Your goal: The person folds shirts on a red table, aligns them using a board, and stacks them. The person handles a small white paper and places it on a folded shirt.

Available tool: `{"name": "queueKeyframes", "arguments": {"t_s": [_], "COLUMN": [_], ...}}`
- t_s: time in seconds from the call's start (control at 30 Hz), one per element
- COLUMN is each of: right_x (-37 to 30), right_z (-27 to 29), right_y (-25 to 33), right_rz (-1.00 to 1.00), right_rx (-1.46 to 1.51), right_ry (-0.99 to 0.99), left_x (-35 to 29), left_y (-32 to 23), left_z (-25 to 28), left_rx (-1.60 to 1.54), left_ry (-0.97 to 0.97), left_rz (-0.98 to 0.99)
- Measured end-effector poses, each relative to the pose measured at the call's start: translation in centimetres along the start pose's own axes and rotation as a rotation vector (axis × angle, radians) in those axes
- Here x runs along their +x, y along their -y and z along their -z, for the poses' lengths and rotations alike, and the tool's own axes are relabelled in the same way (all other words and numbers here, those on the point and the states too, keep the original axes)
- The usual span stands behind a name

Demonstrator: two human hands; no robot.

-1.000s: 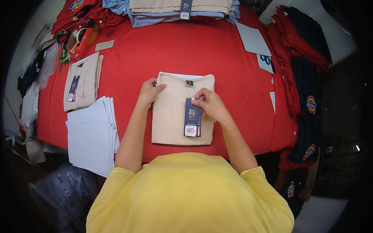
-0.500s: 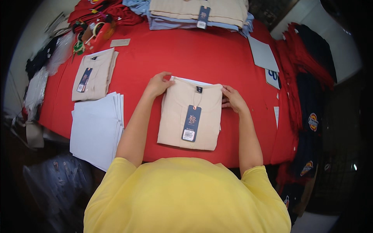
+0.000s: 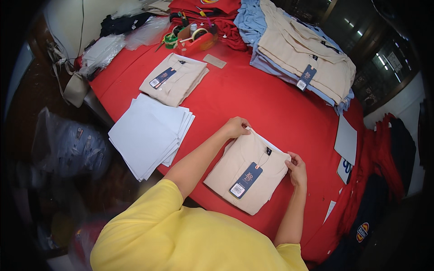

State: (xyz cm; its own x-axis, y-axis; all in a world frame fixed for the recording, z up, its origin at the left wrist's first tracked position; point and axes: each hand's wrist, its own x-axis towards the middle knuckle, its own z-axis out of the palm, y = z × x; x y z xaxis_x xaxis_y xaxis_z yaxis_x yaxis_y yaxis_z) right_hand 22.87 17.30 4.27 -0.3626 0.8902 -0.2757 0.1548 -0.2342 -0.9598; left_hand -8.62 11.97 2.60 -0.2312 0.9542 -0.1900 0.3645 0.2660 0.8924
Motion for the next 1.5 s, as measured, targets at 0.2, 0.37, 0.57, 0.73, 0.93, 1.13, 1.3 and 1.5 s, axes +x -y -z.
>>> {"name": "queueKeyframes", "arguments": {"t_s": [0.2,0.37,0.57,0.73,0.93,1.13,1.3,1.5], "right_x": [1.4,1.7,0.7,6.6,23.7,26.8,21.7,0.3], "right_z": [0.1,-7.0,-21.4,-33.9,-43.5,-46.0,-44.1,-34.7], "right_y": [1.5,12.9,24.9,27.4,15.1,7.3,11.7,19.6], "right_rz": [0.127,0.292,0.723,0.725,0.584,0.710,0.910,0.898], "right_rx": [-0.235,-0.379,-0.367,-0.075,-0.217,-0.478,-0.576,0.697], "right_ry": [0.114,0.260,0.473,0.548,0.336,0.046,-0.022,0.728], "left_x": [-1.8,-8.4,-16.1,-12.8,4.3,12.2,11.3,-0.2], "left_y": [-0.8,-4.0,-7.2,-8.1,6.0,18.8,18.5,14.9], "left_z": [1.2,10.1,27.8,42.3,46.7,39.2,42.2,48.6], "left_rx": [-0.005,-0.341,-0.208,0.178,0.297,0.405,0.096,-0.150], "left_ry": [-0.014,-0.208,-0.523,-0.608,-0.514,-0.797,-0.508,-0.449], "left_rz": [-0.054,-0.137,-0.407,-0.367,-0.173,-0.056,0.154,0.068]}}
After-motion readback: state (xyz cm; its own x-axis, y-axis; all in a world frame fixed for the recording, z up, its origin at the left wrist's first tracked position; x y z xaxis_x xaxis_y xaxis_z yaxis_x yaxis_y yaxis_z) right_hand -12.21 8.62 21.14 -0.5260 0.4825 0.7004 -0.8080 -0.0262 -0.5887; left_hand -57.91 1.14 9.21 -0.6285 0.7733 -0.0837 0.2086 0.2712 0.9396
